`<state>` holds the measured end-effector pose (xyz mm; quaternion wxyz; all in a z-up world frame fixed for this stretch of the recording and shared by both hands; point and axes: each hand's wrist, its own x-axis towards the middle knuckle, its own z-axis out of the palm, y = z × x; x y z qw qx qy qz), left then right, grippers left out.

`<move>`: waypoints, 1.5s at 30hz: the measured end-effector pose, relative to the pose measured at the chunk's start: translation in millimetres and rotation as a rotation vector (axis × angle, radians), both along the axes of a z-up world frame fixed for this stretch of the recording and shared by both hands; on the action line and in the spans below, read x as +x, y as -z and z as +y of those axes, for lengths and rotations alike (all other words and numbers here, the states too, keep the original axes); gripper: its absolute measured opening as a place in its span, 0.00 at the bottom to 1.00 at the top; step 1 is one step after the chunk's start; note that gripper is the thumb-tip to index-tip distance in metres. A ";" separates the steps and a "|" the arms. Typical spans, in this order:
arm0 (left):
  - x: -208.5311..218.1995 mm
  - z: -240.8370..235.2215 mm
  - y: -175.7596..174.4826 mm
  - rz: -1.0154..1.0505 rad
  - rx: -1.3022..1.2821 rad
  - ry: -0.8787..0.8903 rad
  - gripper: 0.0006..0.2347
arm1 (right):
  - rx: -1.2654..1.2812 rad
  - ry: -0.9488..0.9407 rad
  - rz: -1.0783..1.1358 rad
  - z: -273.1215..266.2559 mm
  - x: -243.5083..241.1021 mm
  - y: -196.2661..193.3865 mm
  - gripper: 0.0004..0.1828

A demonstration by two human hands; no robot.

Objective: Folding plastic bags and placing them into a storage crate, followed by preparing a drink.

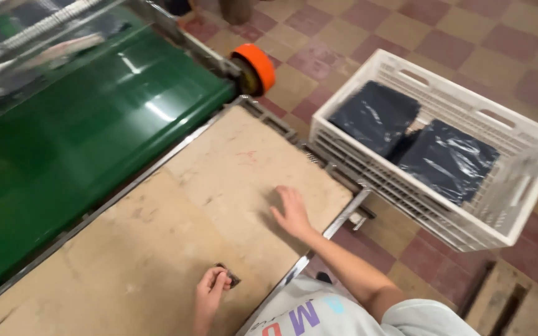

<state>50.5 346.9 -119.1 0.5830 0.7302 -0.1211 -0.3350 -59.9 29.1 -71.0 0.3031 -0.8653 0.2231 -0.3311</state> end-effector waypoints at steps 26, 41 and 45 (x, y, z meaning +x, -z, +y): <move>97.0 236.3 34.9 -0.816 0.482 -0.410 0.05 | -0.300 0.024 0.540 146.1 89.2 52.2 0.38; 95.9 236.2 43.8 -0.597 0.552 -0.497 0.07 | -0.191 0.007 0.526 136.3 89.2 58.7 0.34; 125.9 233.1 32.5 -0.347 0.459 -0.503 0.09 | 0.188 0.080 0.565 122.3 112.0 31.6 0.18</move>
